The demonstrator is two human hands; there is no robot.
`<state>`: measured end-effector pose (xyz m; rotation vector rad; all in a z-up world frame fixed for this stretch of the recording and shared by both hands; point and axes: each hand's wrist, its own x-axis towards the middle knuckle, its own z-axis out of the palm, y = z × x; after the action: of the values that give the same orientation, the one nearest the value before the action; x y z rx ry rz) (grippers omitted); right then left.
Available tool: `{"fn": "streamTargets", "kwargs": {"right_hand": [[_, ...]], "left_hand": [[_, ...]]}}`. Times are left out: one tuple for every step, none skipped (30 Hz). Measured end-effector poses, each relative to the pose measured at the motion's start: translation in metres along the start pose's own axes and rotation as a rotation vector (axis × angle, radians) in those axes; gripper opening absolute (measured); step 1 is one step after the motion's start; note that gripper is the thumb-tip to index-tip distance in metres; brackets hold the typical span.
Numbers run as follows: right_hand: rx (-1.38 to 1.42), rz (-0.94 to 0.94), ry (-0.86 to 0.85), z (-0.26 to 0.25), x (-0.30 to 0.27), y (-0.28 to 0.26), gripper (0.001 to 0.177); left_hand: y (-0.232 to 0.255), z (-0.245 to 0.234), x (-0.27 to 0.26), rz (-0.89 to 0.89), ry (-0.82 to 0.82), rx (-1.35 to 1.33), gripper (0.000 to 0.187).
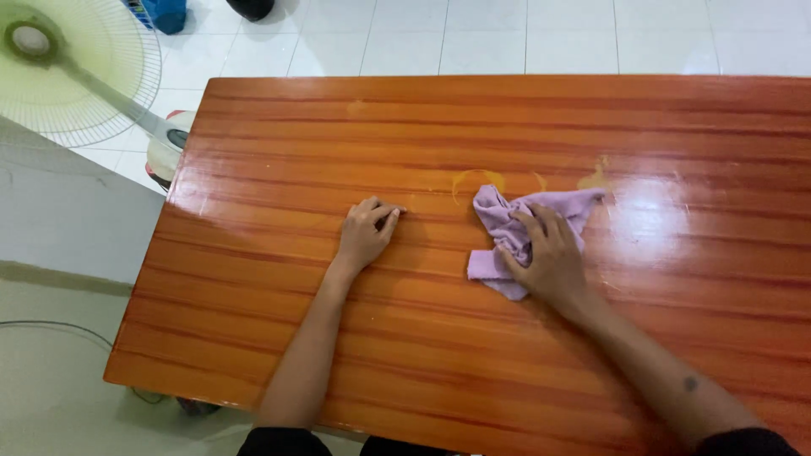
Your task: Wiping a wooden table clean with a pink cloth.
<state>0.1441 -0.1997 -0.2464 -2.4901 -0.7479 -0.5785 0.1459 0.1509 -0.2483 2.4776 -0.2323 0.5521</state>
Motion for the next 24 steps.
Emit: {"fn": "streamTargets", "kwargs": {"right_hand": [[-0.037, 0.025, -0.036, -0.002, 0.001, -0.004, 0.06], [-0.075, 0.049, -0.071, -0.003, 0.001, -0.009, 0.062], [-0.071, 0.048, -0.078, 0.001, -0.001, -0.008, 0.062], [-0.072, 0.004, -0.1, 0.005, -0.003, -0.006, 0.062], [-0.074, -0.039, -0.116, 0.009, -0.003, -0.005, 0.062], [-0.071, -0.039, -0.118, 0.006, -0.004, -0.011, 0.062], [-0.005, -0.084, -0.164, 0.003, -0.002, -0.014, 0.058], [0.061, -0.13, -0.211, -0.001, 0.001, -0.017, 0.055], [0.06, -0.134, -0.208, -0.002, 0.002, -0.015, 0.055], [0.084, -0.142, -0.235, -0.003, 0.004, -0.012, 0.054], [0.109, -0.147, -0.26, -0.004, 0.005, -0.011, 0.053], [0.111, -0.15, -0.257, -0.006, 0.007, -0.01, 0.053], [0.08, -0.132, -0.258, -0.009, 0.01, -0.009, 0.052], [0.049, -0.113, -0.258, -0.011, 0.013, -0.008, 0.051], [0.05, -0.12, -0.257, -0.006, 0.012, 0.0, 0.051], [0.006, -0.08, -0.243, -0.002, 0.012, 0.009, 0.05], [-0.038, -0.035, -0.23, 0.002, 0.009, 0.016, 0.049], [-0.036, -0.037, -0.23, 0.027, -0.002, 0.018, 0.049], [-0.145, -0.138, -0.214, 0.049, -0.016, 0.023, 0.051], [-0.253, -0.238, -0.196, 0.071, -0.03, 0.028, 0.055], [-0.255, -0.24, -0.198, 0.053, -0.03, -0.005, 0.055], [-0.059, -0.352, -0.238, 0.036, -0.029, -0.039, 0.051], [0.142, -0.457, -0.272, 0.019, -0.028, -0.073, 0.049], [0.141, -0.455, -0.272, 0.015, -0.024, -0.072, 0.049]], "left_hand": [[-0.003, 0.002, 0.0, 0.01, -0.003, 0.019, 0.019], [-0.007, 0.003, -0.001, 0.019, -0.007, 0.037, 0.018], [-0.006, 0.002, -0.001, 0.011, -0.009, 0.038, 0.018], [-0.006, 0.002, -0.001, 0.013, -0.014, 0.033, 0.019], [-0.006, 0.0, 0.002, 0.021, -0.018, 0.03, 0.02], [-0.005, 0.0, -0.001, 0.019, -0.02, 0.032, 0.02], [-0.005, 0.0, -0.001, 0.016, -0.017, 0.031, 0.019], [-0.004, 0.0, 0.0, 0.013, -0.014, 0.031, 0.018], [-0.003, -0.001, 0.0, 0.013, -0.01, 0.033, 0.018], [-0.002, -0.001, 0.001, 0.012, -0.022, 0.037, 0.018], [-0.001, -0.004, 0.002, 0.01, -0.036, 0.042, 0.019], [-0.003, -0.001, 0.0, 0.012, -0.033, 0.046, 0.019], [-0.004, 0.001, -0.001, 0.017, -0.025, 0.047, 0.018], [-0.006, 0.002, -0.001, 0.023, -0.016, 0.047, 0.017], [-0.007, 0.003, -0.001, 0.021, -0.01, 0.05, 0.017], [-0.009, 0.005, 0.0, 0.017, -0.015, 0.049, 0.017], [-0.01, 0.006, -0.002, 0.013, -0.024, 0.045, 0.018], [-0.013, 0.005, -0.001, 0.012, -0.023, 0.047, 0.018], [-0.014, 0.007, -0.001, 0.013, -0.022, 0.057, 0.018], [-0.015, 0.009, -0.001, 0.015, -0.02, 0.067, 0.018], [-0.012, 0.007, 0.0, 0.013, -0.019, 0.064, 0.018], [-0.008, 0.004, 0.0, -0.003, -0.034, 0.058, 0.019], [-0.005, 0.001, 0.002, -0.016, -0.053, 0.054, 0.02], [-0.008, 0.003, 0.002, -0.015, -0.055, 0.053, 0.02]]}}
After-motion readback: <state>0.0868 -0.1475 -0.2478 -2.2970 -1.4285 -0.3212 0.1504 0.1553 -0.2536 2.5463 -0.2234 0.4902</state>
